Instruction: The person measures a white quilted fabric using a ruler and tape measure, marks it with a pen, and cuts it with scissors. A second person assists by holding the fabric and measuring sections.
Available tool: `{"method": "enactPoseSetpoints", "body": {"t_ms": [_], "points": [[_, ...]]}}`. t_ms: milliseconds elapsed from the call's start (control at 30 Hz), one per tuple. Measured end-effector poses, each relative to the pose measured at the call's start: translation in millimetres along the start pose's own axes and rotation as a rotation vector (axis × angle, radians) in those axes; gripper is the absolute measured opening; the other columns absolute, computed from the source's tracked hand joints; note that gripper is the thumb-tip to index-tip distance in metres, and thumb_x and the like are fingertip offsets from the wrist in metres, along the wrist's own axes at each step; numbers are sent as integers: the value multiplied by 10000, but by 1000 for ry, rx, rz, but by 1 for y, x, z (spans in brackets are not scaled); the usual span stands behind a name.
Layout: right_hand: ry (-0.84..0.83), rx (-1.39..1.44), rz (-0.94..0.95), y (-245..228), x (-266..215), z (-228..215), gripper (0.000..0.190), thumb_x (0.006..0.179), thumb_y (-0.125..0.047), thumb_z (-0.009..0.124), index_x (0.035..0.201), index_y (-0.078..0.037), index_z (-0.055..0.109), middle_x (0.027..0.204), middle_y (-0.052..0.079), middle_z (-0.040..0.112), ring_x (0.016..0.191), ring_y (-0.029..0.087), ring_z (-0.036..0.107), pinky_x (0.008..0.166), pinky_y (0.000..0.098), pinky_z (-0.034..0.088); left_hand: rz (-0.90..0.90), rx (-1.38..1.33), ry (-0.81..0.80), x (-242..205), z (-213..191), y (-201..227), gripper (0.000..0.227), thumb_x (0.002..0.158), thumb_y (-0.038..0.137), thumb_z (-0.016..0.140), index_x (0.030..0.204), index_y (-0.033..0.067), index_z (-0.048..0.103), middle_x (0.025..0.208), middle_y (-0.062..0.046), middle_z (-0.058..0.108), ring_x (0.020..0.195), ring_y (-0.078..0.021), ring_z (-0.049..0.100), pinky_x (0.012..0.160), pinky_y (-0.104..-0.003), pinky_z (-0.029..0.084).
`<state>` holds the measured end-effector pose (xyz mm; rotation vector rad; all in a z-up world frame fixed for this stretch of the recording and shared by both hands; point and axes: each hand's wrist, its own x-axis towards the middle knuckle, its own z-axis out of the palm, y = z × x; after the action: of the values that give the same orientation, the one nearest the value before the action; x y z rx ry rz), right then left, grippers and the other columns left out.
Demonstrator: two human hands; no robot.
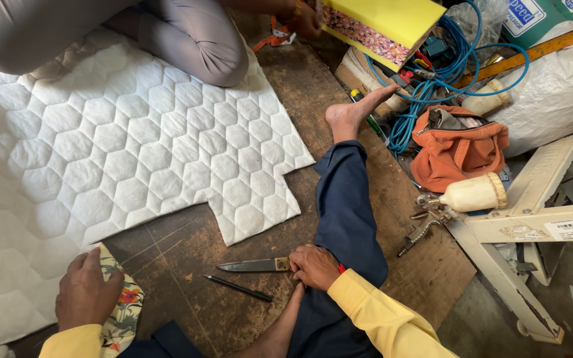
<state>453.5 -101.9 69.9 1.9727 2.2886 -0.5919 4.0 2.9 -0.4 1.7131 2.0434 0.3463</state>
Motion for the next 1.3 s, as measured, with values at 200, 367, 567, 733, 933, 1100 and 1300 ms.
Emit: {"method": "enactPoseSetpoints", "body": {"t_ms": [200,367,567,733,933,1100,1300], "points": [[-9,1,4,0,0,-1,165,747,-127,778,754,-119,614,860,46,651,914,293,639,790,467,502,0,-9,0,1,1,-1,695,817,331,742,1461,122,586,1495,-125,562,1289,-395,581,1008,-529,504],[7,3,-5,0,0,-1,173,746,-136,784,753,-120,613,850,47,652,911,296,638,780,469,500,22,-13,24,1,4,-3,692,818,333,739,1459,119,590,1493,-130,567,1283,-399,586,1008,-529,507],[3,4,0,-1,0,-2,171,749,-131,781,753,-125,610,853,40,656,915,289,643,788,462,503,18,-13,8,1,3,-3,701,816,337,748,1461,116,587,1483,-132,573,1278,-400,589,999,-533,510],[-8,0,13,-1,0,-1,186,742,-137,795,753,-122,610,858,39,657,921,284,641,792,460,502,16,3,1,1,2,-2,706,816,332,754,1467,118,584,1488,-134,571,1282,-393,592,1004,-525,515],[-9,1,18,-2,0,-2,194,748,-145,802,749,-119,609,858,39,658,921,282,641,793,458,503,6,2,-17,2,0,-1,724,808,331,767,1473,120,573,1487,-129,565,1293,-389,581,1010,-527,505],[-7,2,18,-3,0,-3,193,742,-140,798,745,-119,607,851,43,656,914,286,641,790,459,502,-1,6,-23,2,0,-1,724,808,335,769,1472,123,576,1486,-126,569,1294,-386,583,1016,-525,507],[6,4,9,-3,-1,-3,183,754,-141,790,745,-118,608,845,46,659,906,289,644,788,461,505,17,12,-2,1,0,-1,724,806,341,770,1466,116,575,1479,-133,567,1287,-393,579,1006,-529,504]]}}
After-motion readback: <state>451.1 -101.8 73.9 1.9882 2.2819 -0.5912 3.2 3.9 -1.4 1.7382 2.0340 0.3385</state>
